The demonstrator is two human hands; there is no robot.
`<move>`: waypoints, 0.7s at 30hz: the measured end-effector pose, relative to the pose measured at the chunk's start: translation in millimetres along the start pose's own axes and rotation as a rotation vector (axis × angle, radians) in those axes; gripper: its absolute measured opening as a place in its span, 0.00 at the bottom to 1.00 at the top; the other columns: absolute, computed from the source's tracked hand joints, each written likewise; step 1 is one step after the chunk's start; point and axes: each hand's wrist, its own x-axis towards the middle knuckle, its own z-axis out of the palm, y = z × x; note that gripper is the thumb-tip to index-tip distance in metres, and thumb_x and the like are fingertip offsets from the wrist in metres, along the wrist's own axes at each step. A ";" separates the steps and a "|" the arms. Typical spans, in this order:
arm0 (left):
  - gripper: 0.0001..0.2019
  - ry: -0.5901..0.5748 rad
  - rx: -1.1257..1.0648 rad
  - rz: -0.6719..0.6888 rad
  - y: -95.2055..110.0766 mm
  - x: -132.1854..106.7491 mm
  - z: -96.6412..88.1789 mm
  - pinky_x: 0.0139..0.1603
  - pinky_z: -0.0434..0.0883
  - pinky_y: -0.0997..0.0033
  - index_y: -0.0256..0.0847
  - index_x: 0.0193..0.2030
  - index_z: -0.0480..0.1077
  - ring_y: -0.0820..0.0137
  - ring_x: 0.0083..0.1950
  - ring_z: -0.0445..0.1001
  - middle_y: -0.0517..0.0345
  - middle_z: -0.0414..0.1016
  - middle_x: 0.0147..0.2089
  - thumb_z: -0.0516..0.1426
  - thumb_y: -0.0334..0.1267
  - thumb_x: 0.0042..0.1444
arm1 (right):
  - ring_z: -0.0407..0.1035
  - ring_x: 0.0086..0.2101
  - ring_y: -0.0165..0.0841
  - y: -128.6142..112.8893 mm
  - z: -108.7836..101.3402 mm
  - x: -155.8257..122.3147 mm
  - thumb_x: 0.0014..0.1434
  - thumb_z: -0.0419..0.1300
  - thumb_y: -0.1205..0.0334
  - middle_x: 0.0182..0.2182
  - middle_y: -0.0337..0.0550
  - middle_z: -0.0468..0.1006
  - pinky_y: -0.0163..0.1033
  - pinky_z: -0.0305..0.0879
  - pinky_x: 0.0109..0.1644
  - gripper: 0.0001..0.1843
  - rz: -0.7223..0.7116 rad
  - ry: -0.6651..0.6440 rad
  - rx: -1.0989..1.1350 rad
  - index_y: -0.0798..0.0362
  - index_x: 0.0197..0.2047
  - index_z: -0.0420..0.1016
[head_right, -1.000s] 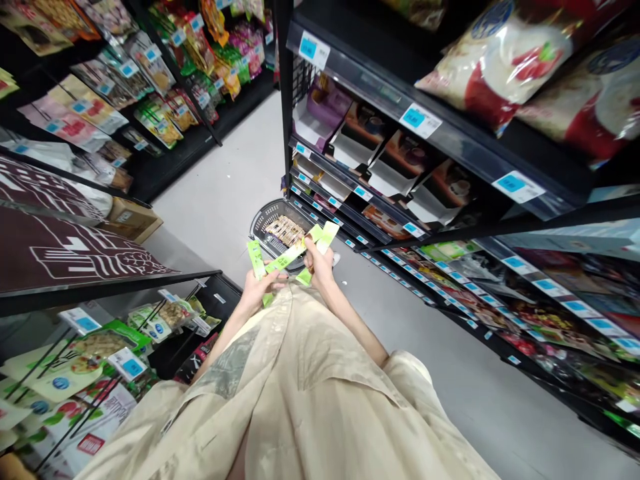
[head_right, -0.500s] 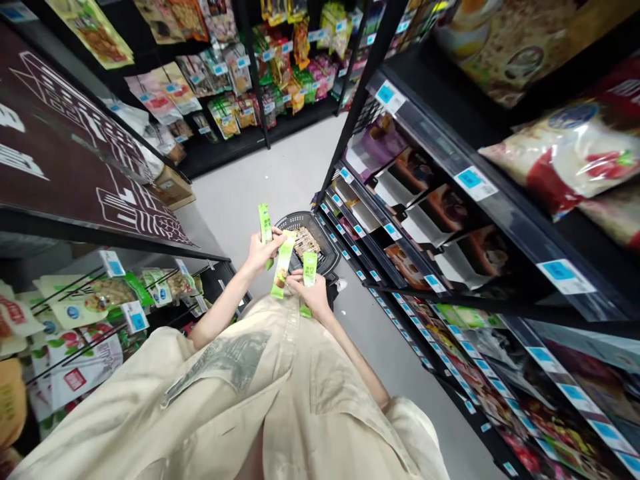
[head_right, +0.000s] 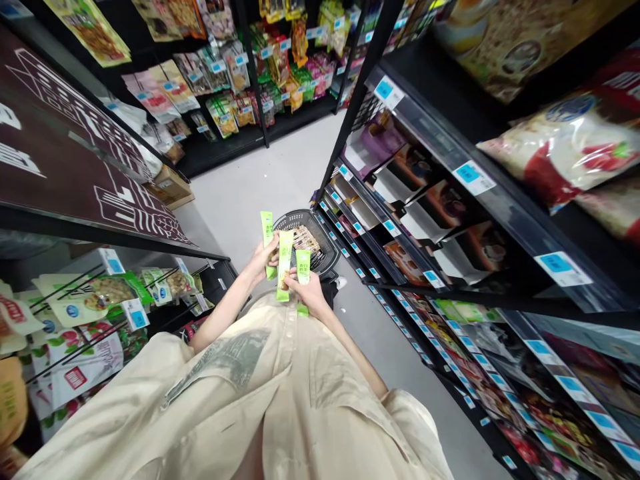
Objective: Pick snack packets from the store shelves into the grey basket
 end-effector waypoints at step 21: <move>0.30 -0.014 -0.004 -0.073 -12.2 -3.5 -5.9 0.15 0.50 0.80 0.38 0.45 0.73 0.81 0.17 0.55 0.66 0.67 0.25 0.66 0.66 0.53 | 0.55 0.18 0.23 5.3 -8.5 1.8 0.45 0.78 0.50 0.24 0.34 0.75 0.31 0.50 0.18 0.26 0.057 -0.031 0.022 0.52 0.43 0.77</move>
